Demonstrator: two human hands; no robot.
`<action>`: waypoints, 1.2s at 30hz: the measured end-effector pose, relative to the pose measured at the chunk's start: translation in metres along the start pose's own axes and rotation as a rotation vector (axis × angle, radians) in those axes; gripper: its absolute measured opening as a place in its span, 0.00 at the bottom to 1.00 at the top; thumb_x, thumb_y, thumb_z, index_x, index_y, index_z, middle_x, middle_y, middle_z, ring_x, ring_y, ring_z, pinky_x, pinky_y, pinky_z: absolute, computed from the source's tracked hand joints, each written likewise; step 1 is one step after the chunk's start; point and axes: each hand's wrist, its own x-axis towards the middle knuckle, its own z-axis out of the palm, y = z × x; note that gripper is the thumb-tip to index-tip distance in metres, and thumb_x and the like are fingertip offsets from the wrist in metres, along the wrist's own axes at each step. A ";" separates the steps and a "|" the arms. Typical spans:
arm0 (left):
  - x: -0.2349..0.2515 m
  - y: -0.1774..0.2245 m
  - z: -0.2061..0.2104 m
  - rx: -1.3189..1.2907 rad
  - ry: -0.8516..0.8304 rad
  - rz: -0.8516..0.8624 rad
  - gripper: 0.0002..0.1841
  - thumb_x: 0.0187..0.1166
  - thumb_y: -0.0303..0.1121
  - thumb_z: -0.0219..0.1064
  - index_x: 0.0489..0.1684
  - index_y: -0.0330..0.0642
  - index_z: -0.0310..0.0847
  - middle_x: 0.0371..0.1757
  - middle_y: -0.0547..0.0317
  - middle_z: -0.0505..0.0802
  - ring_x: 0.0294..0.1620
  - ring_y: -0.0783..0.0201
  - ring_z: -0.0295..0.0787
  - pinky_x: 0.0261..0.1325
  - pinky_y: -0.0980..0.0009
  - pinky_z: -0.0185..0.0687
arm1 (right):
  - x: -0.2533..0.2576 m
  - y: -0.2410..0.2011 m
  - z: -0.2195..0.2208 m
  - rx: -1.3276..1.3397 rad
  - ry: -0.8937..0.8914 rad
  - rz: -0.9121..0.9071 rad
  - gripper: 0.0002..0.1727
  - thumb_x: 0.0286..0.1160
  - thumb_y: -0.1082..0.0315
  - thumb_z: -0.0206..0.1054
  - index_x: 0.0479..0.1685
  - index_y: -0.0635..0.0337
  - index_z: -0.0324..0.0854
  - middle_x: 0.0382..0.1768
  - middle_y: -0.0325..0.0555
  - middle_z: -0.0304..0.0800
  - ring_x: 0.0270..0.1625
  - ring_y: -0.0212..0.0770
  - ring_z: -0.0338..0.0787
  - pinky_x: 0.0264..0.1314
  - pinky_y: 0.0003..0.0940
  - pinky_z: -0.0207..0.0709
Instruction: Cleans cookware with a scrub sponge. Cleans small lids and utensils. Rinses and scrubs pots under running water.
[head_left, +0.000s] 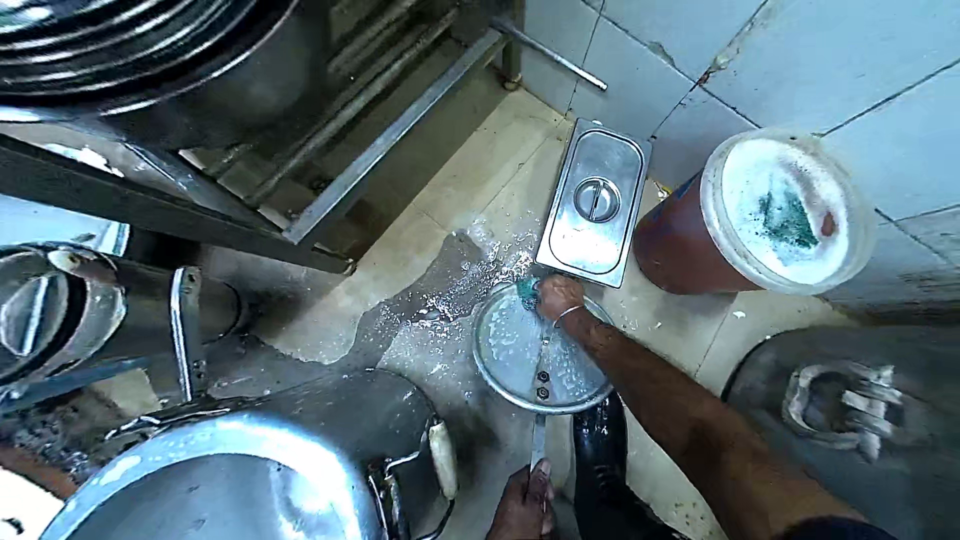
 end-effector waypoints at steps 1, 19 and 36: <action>-0.002 0.000 -0.001 0.011 0.007 -0.001 0.21 0.97 0.45 0.42 0.38 0.40 0.71 0.14 0.66 0.73 0.09 0.71 0.68 0.13 0.74 0.72 | -0.003 -0.003 0.001 0.033 -0.006 -0.009 0.17 0.76 0.62 0.69 0.58 0.62 0.89 0.60 0.64 0.90 0.66 0.65 0.87 0.65 0.68 0.77; 0.005 -0.010 0.011 -0.032 0.045 0.074 0.17 0.96 0.41 0.46 0.45 0.37 0.72 0.14 0.64 0.72 0.07 0.69 0.67 0.12 0.73 0.72 | -0.015 0.052 0.023 -0.053 0.154 -0.146 0.16 0.79 0.66 0.64 0.61 0.60 0.89 0.64 0.57 0.91 0.69 0.62 0.87 0.66 0.68 0.77; 0.013 -0.018 0.008 0.114 0.030 0.057 0.18 0.96 0.43 0.46 0.41 0.40 0.71 0.16 0.65 0.73 0.10 0.69 0.68 0.16 0.71 0.74 | -0.032 0.049 0.022 0.041 0.070 0.179 0.20 0.75 0.58 0.70 0.56 0.65 0.88 0.63 0.65 0.88 0.68 0.65 0.87 0.64 0.68 0.79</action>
